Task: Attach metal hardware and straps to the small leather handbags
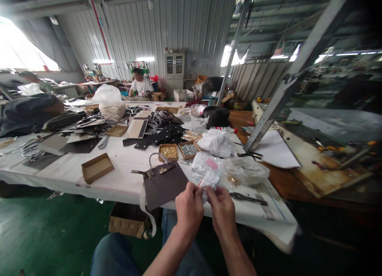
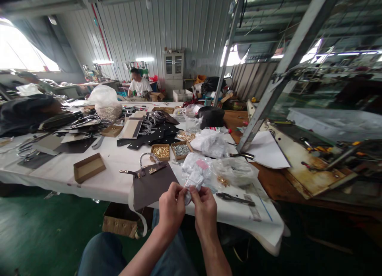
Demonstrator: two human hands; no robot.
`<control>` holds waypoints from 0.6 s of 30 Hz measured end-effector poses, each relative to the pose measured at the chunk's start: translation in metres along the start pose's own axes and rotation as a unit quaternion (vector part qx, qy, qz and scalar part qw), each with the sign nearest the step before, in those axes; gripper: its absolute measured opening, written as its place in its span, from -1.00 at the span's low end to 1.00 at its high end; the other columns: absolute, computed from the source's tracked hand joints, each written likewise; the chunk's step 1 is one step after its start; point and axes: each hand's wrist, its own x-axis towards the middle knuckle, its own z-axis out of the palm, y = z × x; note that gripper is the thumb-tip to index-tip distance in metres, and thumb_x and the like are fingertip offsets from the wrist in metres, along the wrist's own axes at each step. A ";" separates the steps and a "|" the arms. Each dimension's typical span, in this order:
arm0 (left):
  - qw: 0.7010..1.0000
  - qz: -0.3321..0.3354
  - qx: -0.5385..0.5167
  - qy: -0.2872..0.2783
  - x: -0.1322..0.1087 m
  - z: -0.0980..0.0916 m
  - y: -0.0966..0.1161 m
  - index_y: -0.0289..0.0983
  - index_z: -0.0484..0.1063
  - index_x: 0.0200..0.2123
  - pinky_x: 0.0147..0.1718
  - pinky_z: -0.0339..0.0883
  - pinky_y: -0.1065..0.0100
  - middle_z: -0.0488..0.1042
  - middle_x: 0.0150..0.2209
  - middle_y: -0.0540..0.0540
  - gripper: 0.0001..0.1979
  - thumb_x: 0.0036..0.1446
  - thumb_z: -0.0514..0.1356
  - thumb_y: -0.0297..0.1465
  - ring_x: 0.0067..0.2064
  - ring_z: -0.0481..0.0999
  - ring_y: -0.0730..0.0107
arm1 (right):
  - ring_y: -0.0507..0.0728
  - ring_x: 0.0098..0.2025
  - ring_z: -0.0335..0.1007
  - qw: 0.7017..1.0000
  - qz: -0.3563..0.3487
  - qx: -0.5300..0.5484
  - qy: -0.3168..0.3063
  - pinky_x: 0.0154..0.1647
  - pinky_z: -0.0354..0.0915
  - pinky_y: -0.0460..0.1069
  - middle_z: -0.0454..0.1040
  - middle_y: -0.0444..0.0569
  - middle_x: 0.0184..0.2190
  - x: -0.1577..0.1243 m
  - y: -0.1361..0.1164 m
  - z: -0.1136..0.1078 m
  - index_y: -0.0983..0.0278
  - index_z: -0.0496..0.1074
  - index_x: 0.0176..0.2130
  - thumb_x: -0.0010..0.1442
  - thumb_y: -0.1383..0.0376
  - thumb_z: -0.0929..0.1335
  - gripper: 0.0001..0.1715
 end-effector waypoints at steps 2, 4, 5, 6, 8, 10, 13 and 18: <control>1.000 -0.007 -0.016 0.013 0.001 -0.004 0.000 -0.12 0.51 -0.22 -0.24 0.32 0.30 0.64 -0.29 -0.08 -0.80 0.49 0.23 -0.21 -0.25 0.61 0.17 | 0.26 -0.08 0.72 1.000 -0.001 0.022 -0.022 -0.04 0.65 0.12 0.75 -0.03 -0.05 -0.002 0.001 0.004 0.14 0.60 -0.02 0.15 -0.02 0.70 -0.45; 0.998 -0.021 -0.053 0.016 0.006 -0.007 -0.001 -0.15 0.51 -0.25 -0.27 0.32 0.34 0.63 -0.28 -0.08 -0.77 0.49 0.23 -0.20 -0.26 0.57 0.22 | 0.27 -0.04 0.72 0.999 0.007 0.029 -0.034 -0.04 0.65 0.12 0.74 -0.02 0.01 -0.003 0.000 0.007 0.13 0.59 0.06 0.14 -0.01 0.71 -0.39; 0.997 -0.032 -0.074 0.011 0.008 -0.009 -0.002 -0.17 0.51 -0.27 -0.30 0.31 0.35 0.61 -0.30 -0.08 -0.75 0.48 0.23 -0.19 -0.27 0.54 0.24 | 0.27 -0.03 0.72 0.999 0.015 0.026 -0.037 -0.05 0.65 0.11 0.74 -0.01 0.02 -0.003 -0.001 0.008 0.13 0.59 0.08 0.13 -0.01 0.72 -0.36; 0.994 -0.047 -0.096 0.002 0.011 -0.011 -0.003 -0.19 0.50 -0.28 -0.33 0.30 0.37 0.59 -0.33 -0.07 -0.73 0.48 0.23 -0.19 -0.30 0.52 0.27 | 0.26 -0.04 0.72 0.999 0.026 0.021 -0.039 -0.06 0.65 0.10 0.74 -0.01 0.01 -0.003 -0.002 0.009 0.14 0.61 0.09 0.10 -0.01 0.73 -0.33; 0.987 -0.082 -0.138 -0.017 0.016 -0.014 -0.006 -0.23 0.49 -0.30 -0.41 0.29 0.40 0.53 -0.38 -0.05 -0.70 0.44 0.26 -0.17 -0.37 0.47 0.33 | 0.25 -0.11 0.71 0.998 0.049 0.013 -0.044 -0.11 0.64 0.09 0.75 -0.01 -0.06 -0.002 -0.002 0.009 0.17 0.64 0.05 0.07 -0.03 0.74 -0.33; 0.977 -0.118 -0.178 -0.028 0.019 -0.015 -0.010 -0.25 0.48 -0.30 -0.49 0.29 0.42 0.48 -0.41 -0.02 -0.67 0.40 0.29 -0.12 -0.44 0.44 0.38 | 0.22 -0.21 0.69 0.997 0.062 0.006 -0.047 -0.19 0.62 0.08 0.75 -0.01 -0.13 -0.002 -0.001 0.007 0.19 0.67 0.00 0.09 -0.07 0.72 -0.37; 0.960 -0.154 -0.232 -0.031 0.018 -0.015 -0.014 -0.25 0.45 -0.25 -0.59 0.33 0.42 0.44 -0.41 0.00 -0.57 0.37 0.31 0.01 -0.50 0.43 0.39 | 0.19 -0.26 0.65 0.997 0.054 -0.004 -0.054 -0.22 0.60 0.07 0.74 -0.03 -0.16 -0.003 0.003 0.004 0.19 0.68 -0.02 0.18 -0.10 0.68 -0.44; 0.952 -0.165 -0.258 -0.021 0.013 -0.014 -0.015 -0.27 0.46 -0.27 -0.59 0.36 0.46 0.41 -0.43 0.01 -0.47 0.30 0.38 0.11 -0.50 0.41 0.45 | 0.27 -0.22 0.67 0.998 0.050 -0.016 -0.042 -0.20 0.61 0.13 0.74 -0.01 -0.18 -0.003 0.006 0.003 0.19 0.69 -0.08 0.18 -0.15 0.66 -0.44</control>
